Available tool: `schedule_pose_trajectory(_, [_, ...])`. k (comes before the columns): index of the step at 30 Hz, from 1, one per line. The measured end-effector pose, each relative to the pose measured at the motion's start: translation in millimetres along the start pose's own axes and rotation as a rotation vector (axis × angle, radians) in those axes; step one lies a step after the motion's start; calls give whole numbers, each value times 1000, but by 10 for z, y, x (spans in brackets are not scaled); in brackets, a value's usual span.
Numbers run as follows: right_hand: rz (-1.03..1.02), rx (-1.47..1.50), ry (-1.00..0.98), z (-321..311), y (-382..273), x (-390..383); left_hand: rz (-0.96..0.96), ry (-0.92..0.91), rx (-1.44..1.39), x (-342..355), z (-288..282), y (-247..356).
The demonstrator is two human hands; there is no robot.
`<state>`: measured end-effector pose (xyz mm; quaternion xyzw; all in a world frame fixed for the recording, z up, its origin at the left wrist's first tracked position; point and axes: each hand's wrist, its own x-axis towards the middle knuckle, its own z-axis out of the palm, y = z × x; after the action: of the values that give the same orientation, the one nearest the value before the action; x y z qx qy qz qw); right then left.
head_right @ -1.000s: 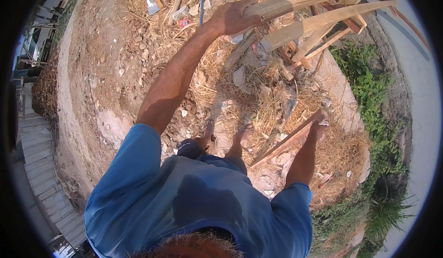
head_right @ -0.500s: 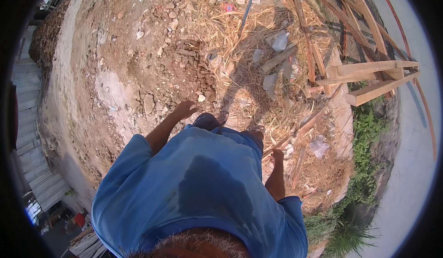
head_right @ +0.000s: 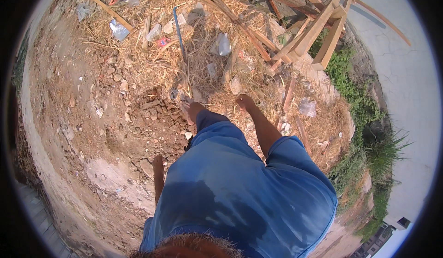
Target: The person saws a piece of wood with a hacksaw, assists another person by holding a wooden beam while they hammer nails into a frame, and picks up stones from the ground.
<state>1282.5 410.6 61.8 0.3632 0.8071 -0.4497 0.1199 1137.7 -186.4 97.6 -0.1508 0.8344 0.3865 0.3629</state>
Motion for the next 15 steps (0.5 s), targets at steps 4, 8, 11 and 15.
schedule_pose_trajectory(4, [-128,-202,99,53,177,771,188,-187,-219,487,191,1498])
schedule_pose_trajectory(8, [314,51,-77,718,-367,1537,340,-121,-346,1584,-865,2351])
schedule_pose_trajectory(11, [-215,-188,-290,950,-1019,2143,434,168,-159,2369,-1801,2714])
schedule_pose_trajectory(15, [154,189,-422,1057,-2786,2317,150,394,-264,2527,-2617,2427])
